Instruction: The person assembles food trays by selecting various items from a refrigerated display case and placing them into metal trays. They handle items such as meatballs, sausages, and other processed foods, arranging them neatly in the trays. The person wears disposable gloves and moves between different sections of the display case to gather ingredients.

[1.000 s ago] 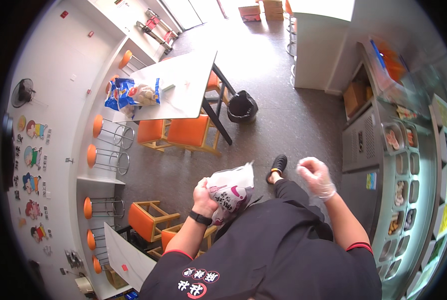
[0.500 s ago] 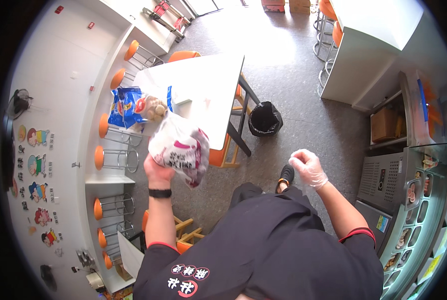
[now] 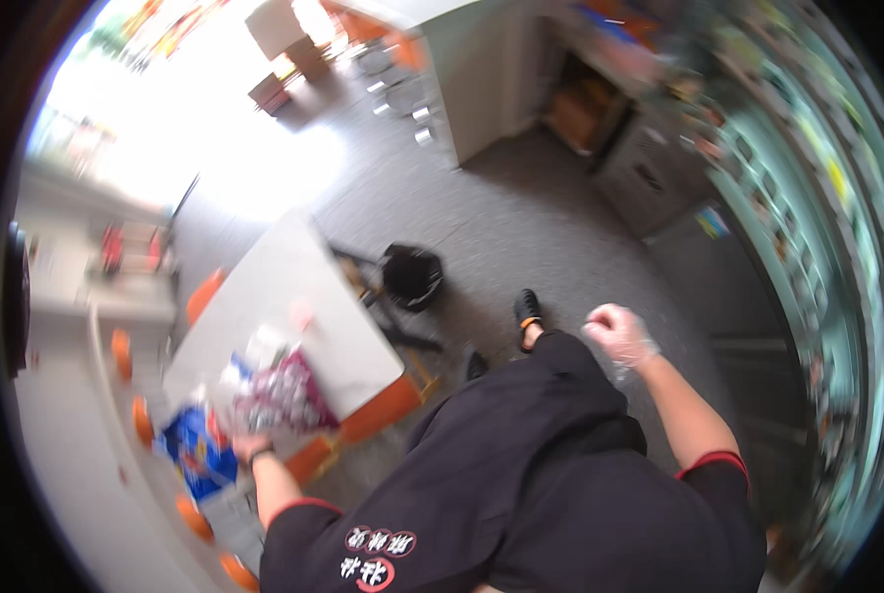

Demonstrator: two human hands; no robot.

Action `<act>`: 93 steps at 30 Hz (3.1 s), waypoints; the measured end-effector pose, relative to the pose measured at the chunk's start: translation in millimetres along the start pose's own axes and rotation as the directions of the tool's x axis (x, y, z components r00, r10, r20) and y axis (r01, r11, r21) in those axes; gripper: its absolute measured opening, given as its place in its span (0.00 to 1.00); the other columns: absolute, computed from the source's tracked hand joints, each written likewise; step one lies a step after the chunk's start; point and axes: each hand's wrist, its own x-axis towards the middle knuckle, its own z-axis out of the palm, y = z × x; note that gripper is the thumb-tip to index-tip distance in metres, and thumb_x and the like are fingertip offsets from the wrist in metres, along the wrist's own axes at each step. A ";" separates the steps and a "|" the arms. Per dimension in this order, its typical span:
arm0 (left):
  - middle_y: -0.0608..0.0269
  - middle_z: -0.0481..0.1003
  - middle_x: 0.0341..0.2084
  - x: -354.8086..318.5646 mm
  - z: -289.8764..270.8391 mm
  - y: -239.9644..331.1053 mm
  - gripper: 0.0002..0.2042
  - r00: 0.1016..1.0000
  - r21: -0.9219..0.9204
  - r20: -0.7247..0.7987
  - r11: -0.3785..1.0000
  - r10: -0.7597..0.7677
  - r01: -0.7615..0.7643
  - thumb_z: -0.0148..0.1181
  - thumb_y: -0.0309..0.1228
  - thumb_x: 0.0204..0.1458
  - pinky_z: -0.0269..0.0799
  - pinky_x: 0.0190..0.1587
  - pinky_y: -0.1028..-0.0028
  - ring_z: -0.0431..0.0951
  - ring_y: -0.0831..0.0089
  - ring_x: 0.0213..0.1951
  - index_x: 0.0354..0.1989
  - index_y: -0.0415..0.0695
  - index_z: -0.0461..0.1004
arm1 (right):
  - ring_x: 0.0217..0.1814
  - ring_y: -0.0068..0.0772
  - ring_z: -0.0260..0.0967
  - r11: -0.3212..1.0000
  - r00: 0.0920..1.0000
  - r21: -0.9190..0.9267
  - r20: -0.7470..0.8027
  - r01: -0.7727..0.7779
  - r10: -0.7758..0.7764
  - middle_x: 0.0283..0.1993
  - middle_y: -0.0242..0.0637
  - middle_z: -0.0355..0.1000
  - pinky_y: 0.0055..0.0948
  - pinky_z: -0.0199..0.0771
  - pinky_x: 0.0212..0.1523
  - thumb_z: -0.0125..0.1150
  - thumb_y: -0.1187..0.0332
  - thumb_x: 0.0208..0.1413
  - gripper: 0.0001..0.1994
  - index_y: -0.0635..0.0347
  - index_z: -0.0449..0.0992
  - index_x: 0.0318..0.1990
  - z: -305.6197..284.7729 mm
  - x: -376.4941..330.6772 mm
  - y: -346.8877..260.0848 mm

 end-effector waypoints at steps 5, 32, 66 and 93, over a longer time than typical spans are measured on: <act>0.62 0.84 0.49 -34.5 -18.2 75.2 0.17 0.974 -0.060 -0.225 0.998 -0.024 0.010 0.63 0.40 0.58 0.80 0.53 0.67 0.84 0.64 0.52 0.50 0.42 0.82 | 0.45 0.38 0.81 0.986 0.994 0.144 0.088 -0.083 0.071 0.41 0.41 0.82 0.37 0.78 0.50 0.71 0.57 0.57 0.17 0.60 0.82 0.46 14.6 -66.1 18.4; 0.47 0.79 0.51 -791.0 -40.0 653.5 0.23 0.285 -0.767 -0.166 0.058 0.944 -0.639 0.60 0.39 0.66 0.74 0.58 0.64 0.79 0.60 0.52 0.58 0.30 0.75 | 0.49 0.37 0.80 0.766 0.821 0.565 -0.248 -0.308 0.514 0.46 0.43 0.82 0.33 0.78 0.54 0.70 0.60 0.58 0.19 0.64 0.80 0.51 -294.3 -193.3 386.6; 0.43 0.84 0.42 -1716.8 21.9 1206.8 0.19 -0.738 -0.256 0.483 -0.730 0.471 -0.633 0.59 0.32 0.59 0.79 0.49 0.63 0.86 0.54 0.43 0.58 0.41 0.79 | 0.45 0.25 0.76 0.345 0.136 0.938 -0.339 -0.024 0.931 0.42 0.34 0.78 0.28 0.78 0.50 0.69 0.68 0.61 0.12 0.65 0.80 0.48 -543.1 -30.3 605.2; 0.40 0.78 0.56 -1692.3 20.0 1209.1 0.21 -0.840 -0.232 0.443 -0.866 0.312 -0.443 0.60 0.29 0.60 0.72 0.63 0.57 0.77 0.44 0.59 0.62 0.39 0.73 | 0.77 0.48 0.57 0.570 0.523 -0.003 -0.402 -0.822 0.752 0.70 0.42 0.67 0.55 0.53 0.78 0.59 0.63 0.60 0.27 0.57 0.70 0.67 -735.3 131.5 751.4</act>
